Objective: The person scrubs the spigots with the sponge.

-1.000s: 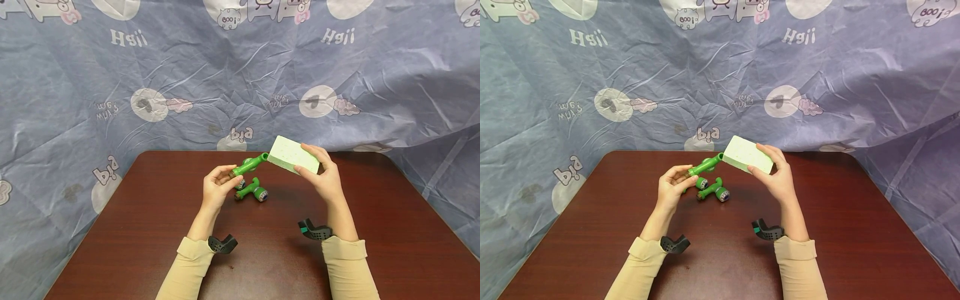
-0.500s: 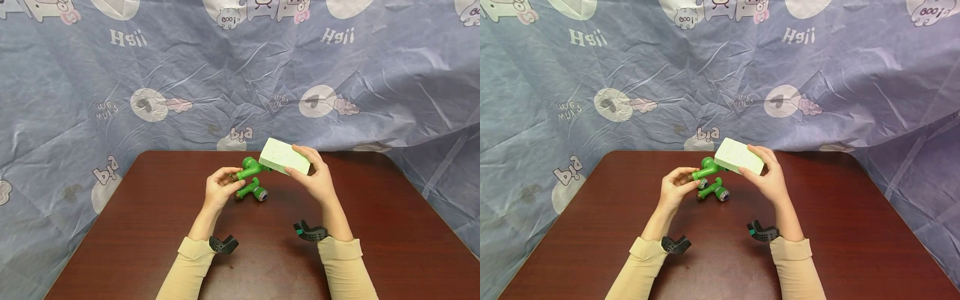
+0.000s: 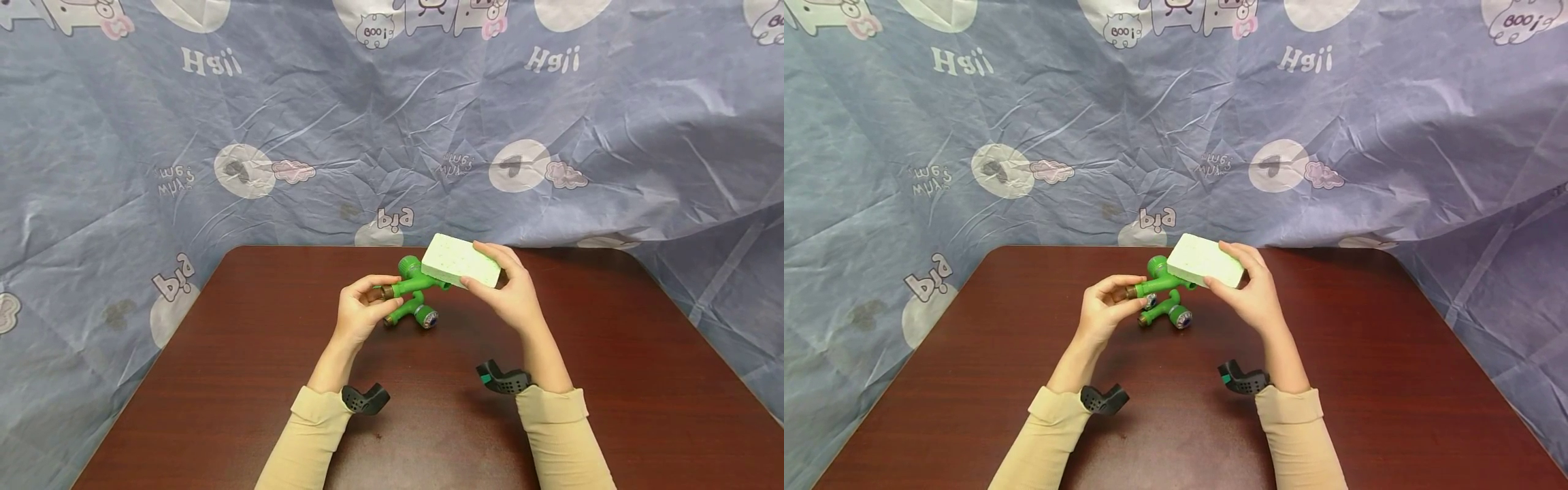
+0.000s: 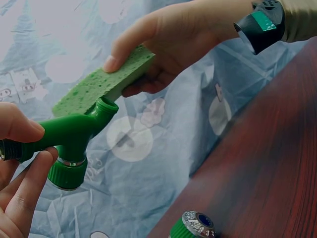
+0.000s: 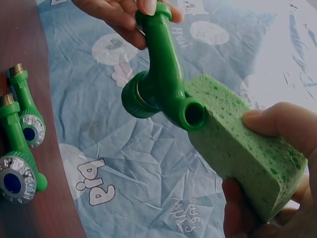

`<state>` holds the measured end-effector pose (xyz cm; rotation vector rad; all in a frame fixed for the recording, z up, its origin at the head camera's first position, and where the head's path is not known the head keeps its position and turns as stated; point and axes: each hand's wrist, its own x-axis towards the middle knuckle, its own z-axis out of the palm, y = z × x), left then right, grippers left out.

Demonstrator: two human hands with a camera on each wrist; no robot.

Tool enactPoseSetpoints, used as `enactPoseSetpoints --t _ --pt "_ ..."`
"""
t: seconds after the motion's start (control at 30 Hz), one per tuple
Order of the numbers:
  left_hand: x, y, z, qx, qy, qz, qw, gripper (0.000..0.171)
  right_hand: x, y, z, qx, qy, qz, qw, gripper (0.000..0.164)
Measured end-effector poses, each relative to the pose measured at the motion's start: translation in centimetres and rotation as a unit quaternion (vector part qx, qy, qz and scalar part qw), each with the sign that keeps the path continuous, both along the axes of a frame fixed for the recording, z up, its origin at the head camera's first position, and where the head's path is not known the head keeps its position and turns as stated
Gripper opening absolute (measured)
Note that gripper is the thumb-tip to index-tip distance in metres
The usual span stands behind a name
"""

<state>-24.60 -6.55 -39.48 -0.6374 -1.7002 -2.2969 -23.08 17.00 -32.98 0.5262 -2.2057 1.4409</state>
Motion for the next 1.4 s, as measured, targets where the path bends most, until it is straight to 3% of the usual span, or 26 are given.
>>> enactPoseSetpoints --t 0.23,0.43,0.67,1.0,1.17,1.4 --pt "0.0 -0.1 0.1 0.024 0.009 0.01 0.9996 0.035 0.1 0.4 0.3 -0.013 0.004 -0.059 0.998 0.054" --pt "-0.1 -0.3 0.2 0.045 -0.001 0.035 0.9984 0.036 0.2 0.7 0.4 -0.028 0.0 -0.065 0.998 0.054" --pt "0.0 -0.2 0.4 0.059 -0.016 0.047 0.9971 0.032 0.1 1.1 0.3 -0.026 0.001 -0.049 0.998 0.054" --pt "0.0 -0.2 0.6 0.138 -0.026 0.035 0.9895 0.027 0.0 1.7 0.2 0.016 -0.01 -0.002 1.0 0.055" --pt "0.1 -0.2 0.7 0.146 -0.03 0.024 0.9885 0.026 0.0 1.5 0.1 0.03 -0.024 0.022 0.999 0.055" --pt "0.0 -0.3 0.7 0.132 -0.021 0.026 0.9906 0.025 0.0 1.4 0.1 0.003 -0.014 0.042 0.999 0.055"
